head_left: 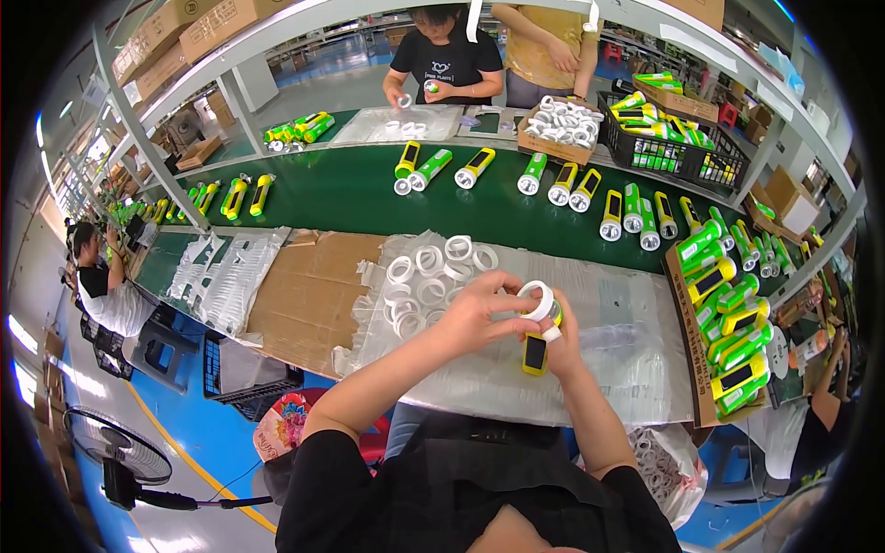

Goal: Assembling handheld flashlight components including reflectors and lens rings on a factory assembly line.

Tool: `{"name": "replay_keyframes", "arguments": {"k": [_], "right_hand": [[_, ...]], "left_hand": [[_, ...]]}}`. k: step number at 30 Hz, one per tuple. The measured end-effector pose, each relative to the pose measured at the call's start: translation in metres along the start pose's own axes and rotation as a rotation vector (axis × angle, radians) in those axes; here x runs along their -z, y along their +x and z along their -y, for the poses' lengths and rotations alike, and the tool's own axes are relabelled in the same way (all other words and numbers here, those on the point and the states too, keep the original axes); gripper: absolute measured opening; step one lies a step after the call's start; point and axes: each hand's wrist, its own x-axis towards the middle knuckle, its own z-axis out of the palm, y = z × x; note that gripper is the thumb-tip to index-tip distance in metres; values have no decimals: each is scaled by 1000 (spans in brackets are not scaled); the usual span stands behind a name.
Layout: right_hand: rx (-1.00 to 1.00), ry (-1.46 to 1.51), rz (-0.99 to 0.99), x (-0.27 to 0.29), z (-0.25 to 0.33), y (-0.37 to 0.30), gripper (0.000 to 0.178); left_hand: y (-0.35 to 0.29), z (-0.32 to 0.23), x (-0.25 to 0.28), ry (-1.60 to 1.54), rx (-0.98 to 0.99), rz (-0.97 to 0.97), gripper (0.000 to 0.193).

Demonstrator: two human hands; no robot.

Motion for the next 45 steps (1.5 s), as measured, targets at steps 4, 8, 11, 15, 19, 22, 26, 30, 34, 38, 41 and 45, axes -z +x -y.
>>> {"name": "replay_keyframes", "arguments": {"k": [4,8,11,15,19,22,26,30,34,38,41,45], "right_hand": [[42,-19,-23,10,-10,-3,58],[161,-60,-42,9,9,-3,67],[201,-331,101,39,23,0,62],[239,-804,194,56,76,2,47],[211,-950,385,53,120,12,50],[89,-1123,643,40,146,21,49],[-3,-1181,772,33,156,39,45],[-62,-1238,788,24,158,47,37],[-112,-1250,714,25,155,47,34],[-178,-1480,557,18,146,39,43],[-189,-1588,345,9,137,34,52],[-355,-1673,357,0,153,38,64]], "left_hand": [[4,1,-1,31,-26,32,30],[8,-6,0,48,-72,50,32],[12,-15,-1,71,-99,68,33],[12,-20,-10,75,-113,64,34],[12,-26,-32,35,-70,91,39],[13,-26,-43,-40,-45,100,42],[17,-28,-41,-73,-17,95,42],[18,-24,-43,-53,-36,76,41],[22,-23,-47,-77,-27,92,40],[20,-28,-53,-25,-56,49,40],[17,-29,-54,21,-30,19,39],[17,-26,-58,52,-32,-27,40]]}}
